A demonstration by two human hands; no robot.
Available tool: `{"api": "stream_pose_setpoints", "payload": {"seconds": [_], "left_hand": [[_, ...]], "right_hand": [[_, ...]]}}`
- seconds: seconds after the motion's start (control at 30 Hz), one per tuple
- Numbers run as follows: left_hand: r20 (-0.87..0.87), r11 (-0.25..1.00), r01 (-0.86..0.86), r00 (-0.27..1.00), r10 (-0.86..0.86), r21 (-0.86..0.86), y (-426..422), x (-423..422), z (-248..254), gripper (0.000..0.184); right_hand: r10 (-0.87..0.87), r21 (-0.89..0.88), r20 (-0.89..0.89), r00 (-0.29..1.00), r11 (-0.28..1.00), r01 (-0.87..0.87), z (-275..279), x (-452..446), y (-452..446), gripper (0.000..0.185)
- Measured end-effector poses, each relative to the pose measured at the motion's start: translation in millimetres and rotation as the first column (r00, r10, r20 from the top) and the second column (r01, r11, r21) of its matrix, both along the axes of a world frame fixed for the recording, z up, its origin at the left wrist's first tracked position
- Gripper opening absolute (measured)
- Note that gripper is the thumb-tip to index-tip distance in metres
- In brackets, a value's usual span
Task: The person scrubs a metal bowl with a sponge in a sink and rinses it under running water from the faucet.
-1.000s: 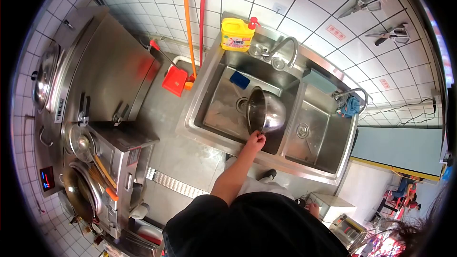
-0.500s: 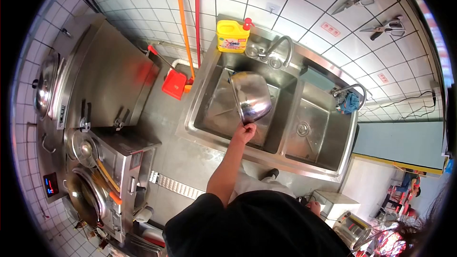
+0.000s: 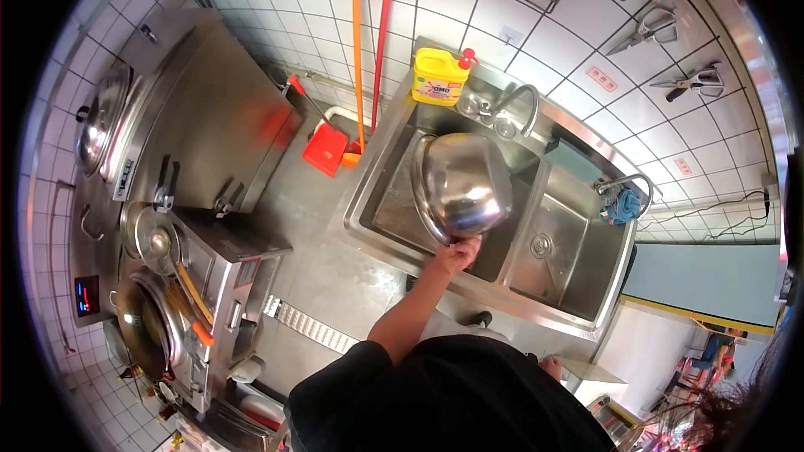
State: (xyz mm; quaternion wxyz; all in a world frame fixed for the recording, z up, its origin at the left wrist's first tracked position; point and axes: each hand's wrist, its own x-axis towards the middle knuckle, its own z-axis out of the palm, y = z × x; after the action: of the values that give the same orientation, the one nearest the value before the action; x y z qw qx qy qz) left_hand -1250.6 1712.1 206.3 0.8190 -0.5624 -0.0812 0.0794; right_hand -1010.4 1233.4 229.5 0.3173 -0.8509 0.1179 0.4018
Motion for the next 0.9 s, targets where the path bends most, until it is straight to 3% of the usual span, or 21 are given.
{"api": "stream_pose_setpoints", "payload": {"seconds": [0.03,0.1,0.13,0.17,0.23,0.27,0.33,0.4,0.47,0.57,0.6,0.77,0.9], "left_hand": [[0.024,1.000,-0.006,1.000,0.006,0.011,-1,-1,7,0.020],[-0.051,0.996,-0.007,0.999,0.012,0.092,-2,-6,11,0.019],[-0.109,0.993,0.006,0.994,0.007,0.121,-1,-9,5,0.019],[-0.167,0.989,0.021,0.986,0.004,0.149,0,-12,-2,0.019],[-0.448,0.937,0.095,0.891,0.070,0.335,8,-21,-14,0.016],[-0.570,0.900,0.154,0.813,0.119,0.408,12,-27,-21,0.015],[-0.812,0.837,0.308,0.530,0.244,0.453,16,-34,-39,0.013],[-0.905,0.755,0.500,0.213,0.368,0.425,22,-46,-42,0.011],[-0.873,0.645,0.701,-0.065,0.483,0.304,25,-65,-21,0.009],[-0.673,0.581,0.794,-0.333,0.661,0.178,21,-73,-27,0.014],[-0.622,0.569,0.814,-0.389,0.680,0.113,21,-78,11,0.023],[-0.547,0.507,0.848,-0.353,0.759,0.156,8,-73,-17,0.028],[-0.448,0.454,0.889,-0.381,0.809,0.062,-2,-60,17,0.028]], "right_hand": [[0.034,-0.005,0.000,0.999,0.999,-0.034,-9,7,-5,0.014],[0.289,0.100,0.232,0.929,0.943,-0.318,-49,20,-32,0.014],[0.312,0.080,0.288,0.905,0.934,-0.348,-52,20,-30,0.015],[0.335,0.057,0.342,0.878,0.925,-0.375,-54,21,-28,0.015],[0.217,-0.092,0.332,0.918,0.976,-0.197,-25,12,18,0.017],[0.318,-0.145,0.421,0.850,0.948,-0.283,-22,14,29,0.018],[0.507,-0.273,0.563,0.653,0.860,-0.432,-17,20,49,0.020],[0.513,-0.233,0.588,0.625,0.848,-0.476,-3,23,89,0.021],[0.499,-0.147,0.595,0.630,0.838,-0.525,2,26,128,0.021],[0.452,0.053,0.574,0.683,0.811,-0.582,-6,32,186,0.019],[0.439,0.120,0.562,0.701,0.795,-0.594,-8,32,204,0.018],[0.524,0.175,0.521,0.674,0.707,-0.685,16,-4,284,0.020],[0.582,0.190,0.479,0.657,0.662,-0.725,16,-19,304,0.023]]}}
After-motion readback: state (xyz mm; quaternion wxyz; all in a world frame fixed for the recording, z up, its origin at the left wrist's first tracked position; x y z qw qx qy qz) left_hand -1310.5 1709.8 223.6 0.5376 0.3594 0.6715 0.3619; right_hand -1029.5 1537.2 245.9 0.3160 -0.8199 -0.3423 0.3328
